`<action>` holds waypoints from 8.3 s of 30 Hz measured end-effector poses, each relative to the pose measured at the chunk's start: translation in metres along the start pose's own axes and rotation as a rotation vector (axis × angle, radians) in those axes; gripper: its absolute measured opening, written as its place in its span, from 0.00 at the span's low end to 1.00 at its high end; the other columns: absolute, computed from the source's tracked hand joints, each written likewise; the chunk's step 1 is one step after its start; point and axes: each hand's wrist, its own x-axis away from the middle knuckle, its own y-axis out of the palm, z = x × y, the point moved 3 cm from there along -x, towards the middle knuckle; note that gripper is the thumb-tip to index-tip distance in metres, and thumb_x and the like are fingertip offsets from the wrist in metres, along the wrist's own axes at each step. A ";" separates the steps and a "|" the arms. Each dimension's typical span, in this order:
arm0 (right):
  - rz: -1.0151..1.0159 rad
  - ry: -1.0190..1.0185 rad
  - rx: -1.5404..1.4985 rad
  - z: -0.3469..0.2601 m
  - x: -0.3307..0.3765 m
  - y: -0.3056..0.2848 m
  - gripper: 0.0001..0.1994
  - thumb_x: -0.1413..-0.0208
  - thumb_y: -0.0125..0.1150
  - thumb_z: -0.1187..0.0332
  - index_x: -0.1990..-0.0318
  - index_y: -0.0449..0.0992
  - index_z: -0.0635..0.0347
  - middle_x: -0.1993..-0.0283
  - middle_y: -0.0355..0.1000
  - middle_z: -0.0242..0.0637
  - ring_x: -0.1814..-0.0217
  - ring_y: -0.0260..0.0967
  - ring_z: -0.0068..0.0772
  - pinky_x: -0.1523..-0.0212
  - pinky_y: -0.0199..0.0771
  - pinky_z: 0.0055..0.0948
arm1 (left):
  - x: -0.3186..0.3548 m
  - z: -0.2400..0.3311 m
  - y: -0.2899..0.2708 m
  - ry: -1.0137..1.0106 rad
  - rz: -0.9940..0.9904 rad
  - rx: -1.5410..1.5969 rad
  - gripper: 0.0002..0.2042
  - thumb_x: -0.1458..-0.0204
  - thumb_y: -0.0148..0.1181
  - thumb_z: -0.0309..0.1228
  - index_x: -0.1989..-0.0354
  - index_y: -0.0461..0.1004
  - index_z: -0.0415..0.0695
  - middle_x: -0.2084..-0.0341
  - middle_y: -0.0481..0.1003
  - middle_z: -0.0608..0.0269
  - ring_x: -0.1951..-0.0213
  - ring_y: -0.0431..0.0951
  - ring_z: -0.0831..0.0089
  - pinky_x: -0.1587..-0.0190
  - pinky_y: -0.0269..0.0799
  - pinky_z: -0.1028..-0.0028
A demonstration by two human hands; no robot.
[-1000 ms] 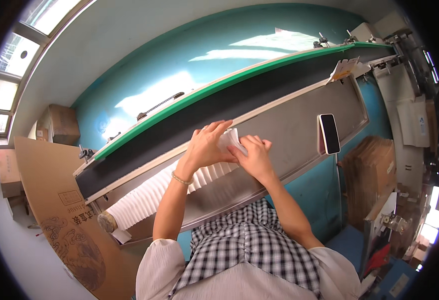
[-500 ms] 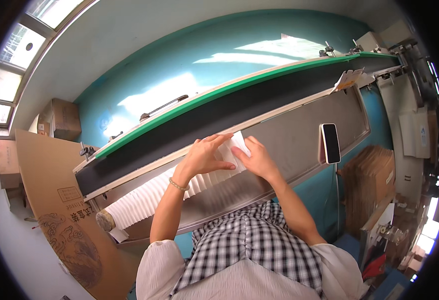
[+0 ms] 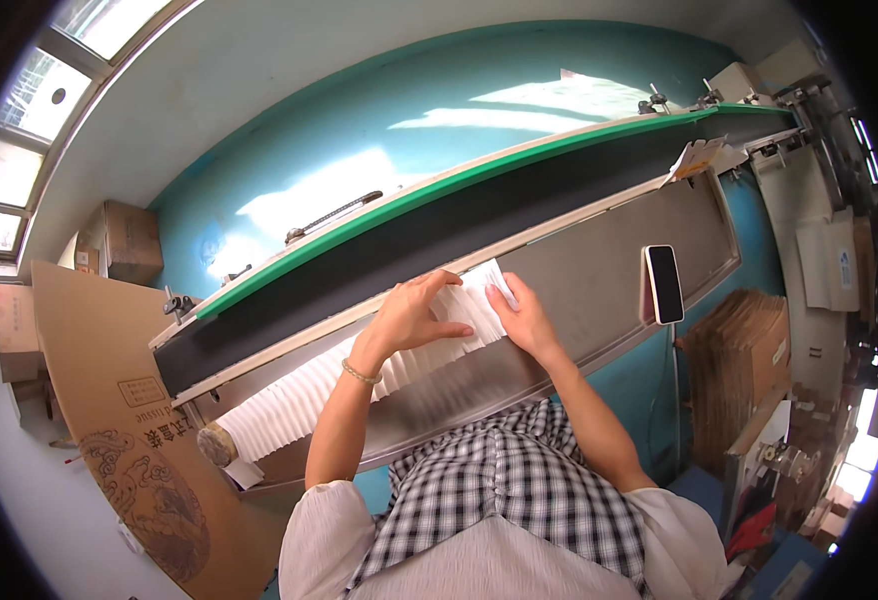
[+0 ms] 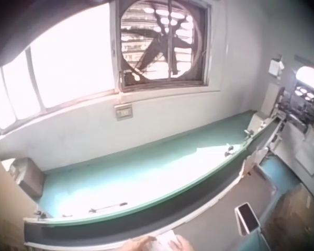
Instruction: Removing a long strip of folded filter paper from a machine and stacking the pieces.
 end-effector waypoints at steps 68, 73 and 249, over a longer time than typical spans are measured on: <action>-0.204 0.285 -0.456 -0.001 0.000 0.037 0.17 0.37 0.62 0.58 0.53 0.77 0.66 0.62 0.76 0.32 0.61 0.71 0.20 0.62 0.74 0.24 | 0.035 -0.018 -0.016 -0.021 0.075 -0.147 0.41 0.63 0.77 0.54 0.40 0.70 0.47 0.50 0.78 0.51 0.53 0.81 0.51 0.51 0.77 0.62; -0.109 0.269 -0.252 0.018 -0.034 0.016 0.15 0.36 0.61 0.63 0.52 0.75 0.68 0.62 0.78 0.37 0.65 0.74 0.22 0.66 0.74 0.22 | 0.036 -0.022 -0.015 -0.043 0.054 -0.109 0.37 0.63 0.77 0.54 0.45 0.72 0.46 0.52 0.79 0.52 0.54 0.81 0.50 0.51 0.77 0.61; -0.145 0.260 -0.570 -0.019 -0.003 0.181 0.20 0.34 0.59 0.61 0.48 0.71 0.73 0.56 0.77 0.40 0.60 0.76 0.26 0.58 0.78 0.24 | 0.178 -0.095 -0.071 -0.088 0.171 -0.128 0.39 0.65 0.76 0.57 0.45 0.73 0.49 0.50 0.78 0.53 0.51 0.79 0.51 0.50 0.75 0.60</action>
